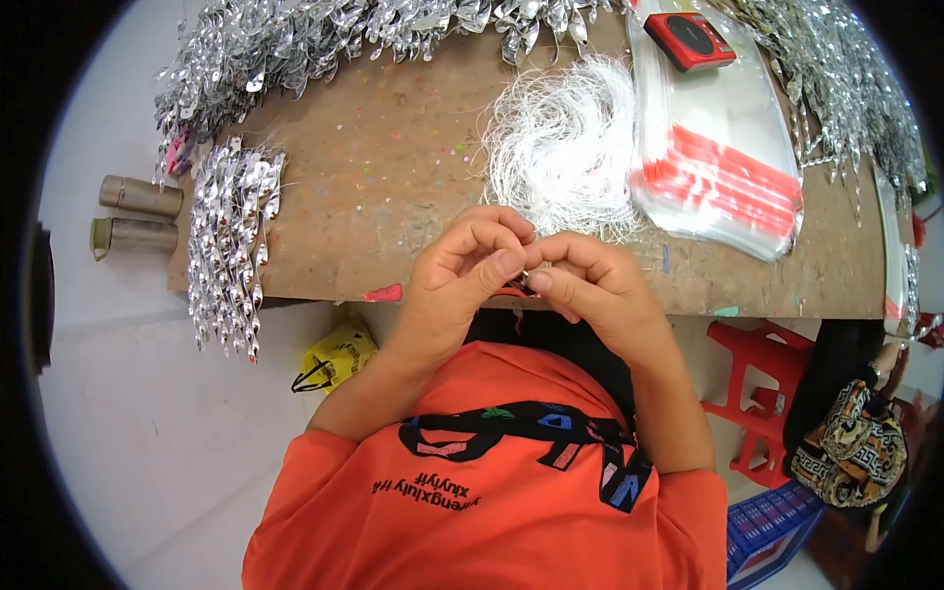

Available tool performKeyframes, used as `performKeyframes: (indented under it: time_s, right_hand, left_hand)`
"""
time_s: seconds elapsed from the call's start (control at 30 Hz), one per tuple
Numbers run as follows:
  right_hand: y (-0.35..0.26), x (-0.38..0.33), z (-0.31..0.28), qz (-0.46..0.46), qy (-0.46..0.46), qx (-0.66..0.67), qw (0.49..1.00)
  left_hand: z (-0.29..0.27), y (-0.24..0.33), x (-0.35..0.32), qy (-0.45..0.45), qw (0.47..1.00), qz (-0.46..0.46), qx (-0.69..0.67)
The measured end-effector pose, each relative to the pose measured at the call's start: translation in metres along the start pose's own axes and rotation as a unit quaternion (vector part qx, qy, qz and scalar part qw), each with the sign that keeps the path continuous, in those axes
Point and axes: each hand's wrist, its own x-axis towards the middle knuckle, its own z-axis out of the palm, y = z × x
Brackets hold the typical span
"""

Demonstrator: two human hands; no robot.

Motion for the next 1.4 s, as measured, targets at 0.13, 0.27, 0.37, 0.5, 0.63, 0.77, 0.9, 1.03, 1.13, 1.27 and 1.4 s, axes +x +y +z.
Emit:
performKeyframes:
  time_s: [0.13, 0.27, 0.37, 0.5, 0.63, 0.77, 0.9, 1.03, 1.13, 1.27, 1.4]
  right_hand:
    - [0.002, 0.001, 0.002, 0.002, 0.005, -0.018, 1.000]
    - [0.004, 0.001, 0.010, 0.008, 0.019, 0.012, 1.000]
    - [0.003, -0.001, 0.010, -0.022, 0.065, -0.028, 0.997]
    - [0.002, 0.000, 0.005, -0.046, 0.100, 0.029, 0.993]
    - [0.001, -0.003, -0.001, -0.057, 0.105, 0.054, 0.991]
    - [0.004, -0.003, -0.017, -0.087, 0.114, 0.090, 0.986]
    - [0.005, 0.000, -0.026, -0.072, 0.116, 0.124, 0.983]
    - [0.013, 0.005, -0.027, -0.045, 0.118, 0.189, 0.974]
    - [0.016, 0.008, -0.032, -0.046, 0.116, 0.211, 0.969]
    - [0.016, 0.009, -0.030, -0.036, 0.114, 0.211, 0.970]
    - [0.018, 0.010, -0.029, -0.035, 0.114, 0.234, 0.965]
  left_hand:
    - [0.000, -0.005, 0.002, -0.004, 1.000, 0.012, 0.020]
    - [0.000, -0.006, 0.001, 0.017, 0.998, 0.039, 0.042]
    - [0.002, -0.003, 0.002, -0.019, 0.997, 0.058, 0.054]
    - [0.004, -0.004, -0.004, -0.039, 0.997, -0.063, -0.009]
    - [0.001, 0.003, -0.007, -0.078, 0.987, -0.124, 0.067]
    - [-0.009, 0.005, -0.004, -0.080, 0.983, -0.127, 0.104]
    - [-0.022, 0.004, -0.007, -0.081, 0.977, -0.180, 0.082]
    - [-0.029, 0.005, -0.012, -0.073, 0.969, -0.217, 0.097]
    - [-0.037, 0.002, -0.016, -0.079, 0.968, -0.223, 0.086]
    - [-0.041, 0.001, -0.022, -0.094, 0.967, -0.224, 0.071]
    - [-0.038, 0.007, -0.024, -0.101, 0.967, -0.231, 0.047]
